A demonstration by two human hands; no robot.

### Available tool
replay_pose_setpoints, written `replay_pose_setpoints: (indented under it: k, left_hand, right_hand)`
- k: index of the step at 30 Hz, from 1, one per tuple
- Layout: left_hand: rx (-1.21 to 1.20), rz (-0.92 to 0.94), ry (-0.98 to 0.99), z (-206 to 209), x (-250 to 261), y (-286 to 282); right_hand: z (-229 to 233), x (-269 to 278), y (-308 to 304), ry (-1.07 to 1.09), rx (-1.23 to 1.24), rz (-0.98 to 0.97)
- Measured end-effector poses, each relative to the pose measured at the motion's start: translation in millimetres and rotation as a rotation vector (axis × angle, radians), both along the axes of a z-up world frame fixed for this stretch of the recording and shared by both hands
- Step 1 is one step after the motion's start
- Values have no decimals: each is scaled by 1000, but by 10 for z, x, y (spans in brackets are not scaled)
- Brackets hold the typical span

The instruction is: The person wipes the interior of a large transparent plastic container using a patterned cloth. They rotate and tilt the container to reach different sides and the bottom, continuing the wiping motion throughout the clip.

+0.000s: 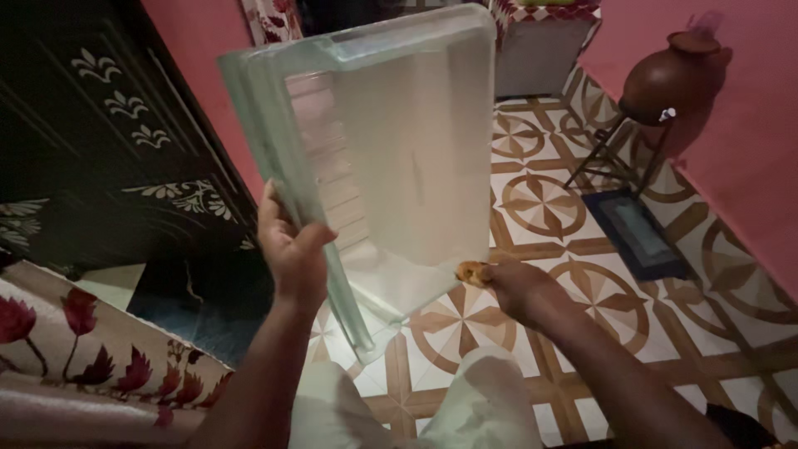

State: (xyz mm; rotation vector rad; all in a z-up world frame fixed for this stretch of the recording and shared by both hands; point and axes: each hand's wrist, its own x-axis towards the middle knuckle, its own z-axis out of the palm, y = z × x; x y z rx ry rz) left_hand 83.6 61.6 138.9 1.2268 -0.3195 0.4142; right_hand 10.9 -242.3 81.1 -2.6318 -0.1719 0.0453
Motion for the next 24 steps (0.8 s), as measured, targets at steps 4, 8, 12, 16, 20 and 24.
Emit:
replay_pose_setpoints:
  k: [4,8,12,16,20,24]
  left_hand:
    - [-45,-23,-7,-45,-53,90]
    - [-66,-24,39,-19,-161,122]
    - [-58,-41,37,-39,-310,136]
    - [-49,-95,56,-75,-402,177]
    - [-28,-142,10,-80,-493,200]
    - [-1,-166,-34,-28,-544,215]
  right_hand:
    - [514,-12,290,235,206,-262]
    - [506,202,627,-185,453,94]
    - [160,581,1091,-644,413,250]
    - [-41,878,1431,-793,293,195]
    - [-277,917,1564,-677,-223,160]
    - [-471,817,1595,-514,-384,176]
